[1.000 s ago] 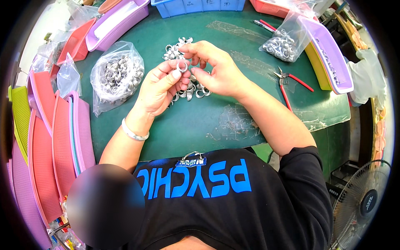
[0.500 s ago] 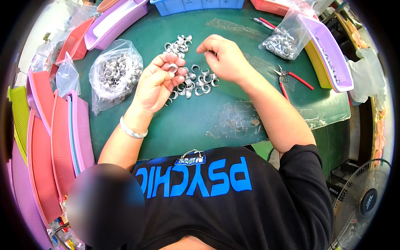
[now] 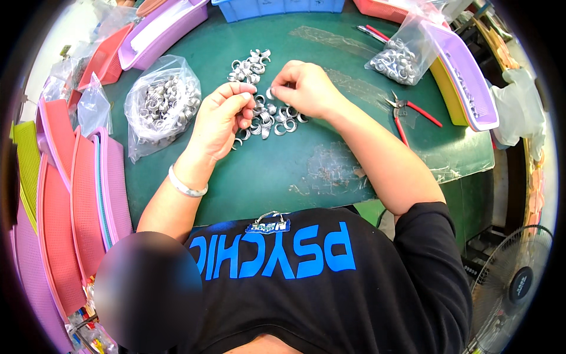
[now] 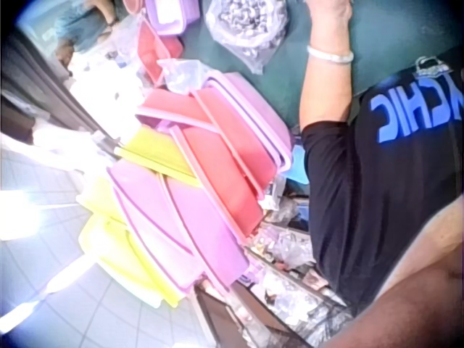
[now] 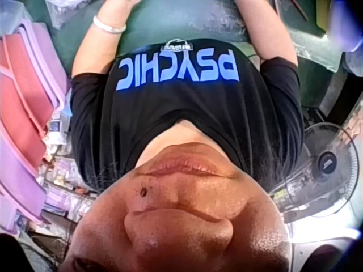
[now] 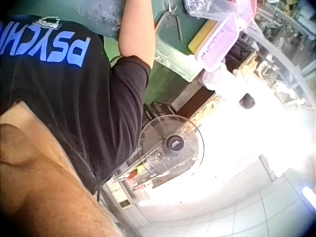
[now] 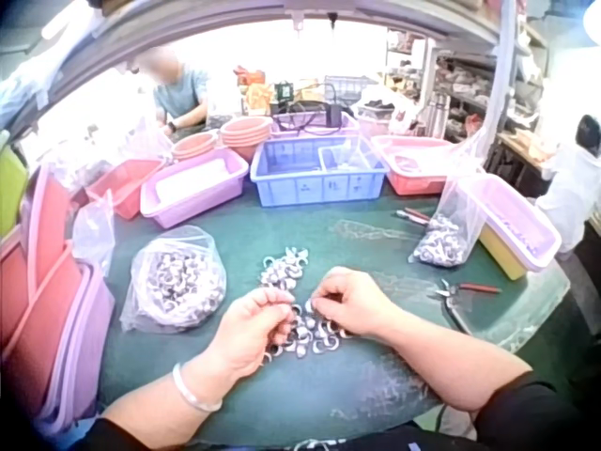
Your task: The person assembles small silver metal rings and cylindrical components by hand on a green workbench. They repeatedly pick up parts from a pile, fit them together, and place the assembled units into a clear plastic bag.
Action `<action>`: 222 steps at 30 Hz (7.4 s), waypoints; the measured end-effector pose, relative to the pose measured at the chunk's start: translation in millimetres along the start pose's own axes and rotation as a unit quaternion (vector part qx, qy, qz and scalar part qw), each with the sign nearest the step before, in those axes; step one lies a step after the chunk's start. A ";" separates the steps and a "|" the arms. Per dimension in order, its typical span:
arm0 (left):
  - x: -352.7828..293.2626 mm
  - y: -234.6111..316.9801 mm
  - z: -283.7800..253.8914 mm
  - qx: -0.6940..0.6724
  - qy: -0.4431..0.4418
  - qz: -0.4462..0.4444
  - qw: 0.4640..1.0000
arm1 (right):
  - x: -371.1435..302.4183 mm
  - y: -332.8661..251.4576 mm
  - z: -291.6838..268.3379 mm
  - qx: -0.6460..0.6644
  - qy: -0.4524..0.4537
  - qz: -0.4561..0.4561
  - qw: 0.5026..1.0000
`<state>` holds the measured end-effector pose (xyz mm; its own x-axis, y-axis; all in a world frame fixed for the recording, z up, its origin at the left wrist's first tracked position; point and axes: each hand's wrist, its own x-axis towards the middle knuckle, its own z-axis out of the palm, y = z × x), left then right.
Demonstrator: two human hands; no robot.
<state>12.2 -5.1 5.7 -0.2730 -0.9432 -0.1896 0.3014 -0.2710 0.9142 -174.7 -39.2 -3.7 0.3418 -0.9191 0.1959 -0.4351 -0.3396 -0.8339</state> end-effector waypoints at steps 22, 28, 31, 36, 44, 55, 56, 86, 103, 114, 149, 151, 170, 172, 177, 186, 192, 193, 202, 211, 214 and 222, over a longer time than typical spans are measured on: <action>-13.5 5.1 11.3 0.022 -0.057 0.031 0.998 | -12.0 -20.0 6.3 0.220 0.026 -0.113 0.969; -11.4 1.6 8.9 0.044 -0.058 0.068 0.995 | -14.9 -23.4 3.7 0.313 -0.013 -0.073 0.947; -11.3 1.1 9.0 0.064 -0.052 0.084 0.993 | -15.0 -21.8 2.9 0.321 -0.024 -0.078 0.944; -9.6 -1.7 7.7 0.098 -0.043 0.110 0.988 | -15.6 -24.7 1.1 0.323 -0.035 -0.073 0.943; -9.1 -3.4 8.0 0.136 -0.047 0.148 0.978 | -15.0 -23.4 0.8 0.327 -0.044 -0.083 0.940; -8.4 -5.7 7.6 0.136 -0.041 0.170 0.975 | -13.4 -23.1 0.1 0.285 -0.039 -0.127 0.949; -8.8 -4.7 7.6 0.127 -0.044 0.161 0.978 | -13.2 -23.2 -0.1 0.278 -0.034 -0.136 0.950; -10.9 0.2 8.9 0.087 -0.037 0.113 0.989 | -11.1 -22.1 -1.2 0.186 0.001 -0.190 0.964; -12.8 2.1 10.7 0.073 -0.049 0.081 0.993 | -12.3 -21.7 0.0 0.171 -0.001 -0.169 0.971; -12.8 1.8 10.3 0.089 -0.040 0.082 0.992 | -11.7 -26.7 -1.5 0.083 0.016 -0.226 0.970; -12.7 1.4 7.7 0.080 -0.042 0.063 0.994 | -13.4 -25.7 0.8 0.132 -0.007 -0.177 0.975; -12.7 1.3 7.8 0.077 -0.041 0.062 0.994 | -13.6 -25.3 1.1 0.138 -0.008 -0.176 0.975; -12.6 0.9 9.5 0.086 -0.027 0.096 0.991 | -13.4 -22.2 3.1 0.210 -0.028 -0.142 0.967; -12.6 0.6 9.7 0.087 -0.024 0.098 0.991 | -13.5 -21.9 3.1 0.209 -0.029 -0.142 0.967; -13.4 3.1 8.0 0.084 -0.029 0.079 0.993 | -13.5 -22.1 3.0 0.206 -0.026 -0.140 0.968; -13.7 4.7 8.3 0.096 -0.031 0.082 0.992 | -13.6 -21.3 3.1 0.198 -0.027 -0.135 0.971; -12.4 2.4 7.2 0.096 -0.033 0.094 0.990 | -13.8 -21.6 3.4 0.215 -0.032 -0.127 0.968; -12.5 2.5 7.3 0.096 -0.032 0.095 0.990 | -13.9 -21.4 3.5 0.220 -0.034 -0.126 0.967; -13.4 2.9 7.2 0.101 -0.025 0.099 0.990 | -12.4 -21.2 3.2 0.212 -0.035 -0.140 0.966; -13.7 2.1 6.4 0.104 -0.024 0.110 0.988 | -12.3 -20.2 4.3 0.253 -0.046 -0.130 0.958; -13.2 -0.6 5.4 0.123 -0.018 0.113 0.986 | -12.9 -20.2 4.4 0.257 -0.043 -0.138 0.955; -9.0 9.4 4.5 0.165 0.034 0.129 0.977 | -3.5 -37.7 -42.1 0.104 0.074 -0.166 0.978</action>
<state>13.4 1.8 17.7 -0.1613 -0.9856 0.0501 0.0374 0.0446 0.9983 -194.6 -31.6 48.8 0.3047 -0.7896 0.5327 -0.1375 -0.5899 -0.7957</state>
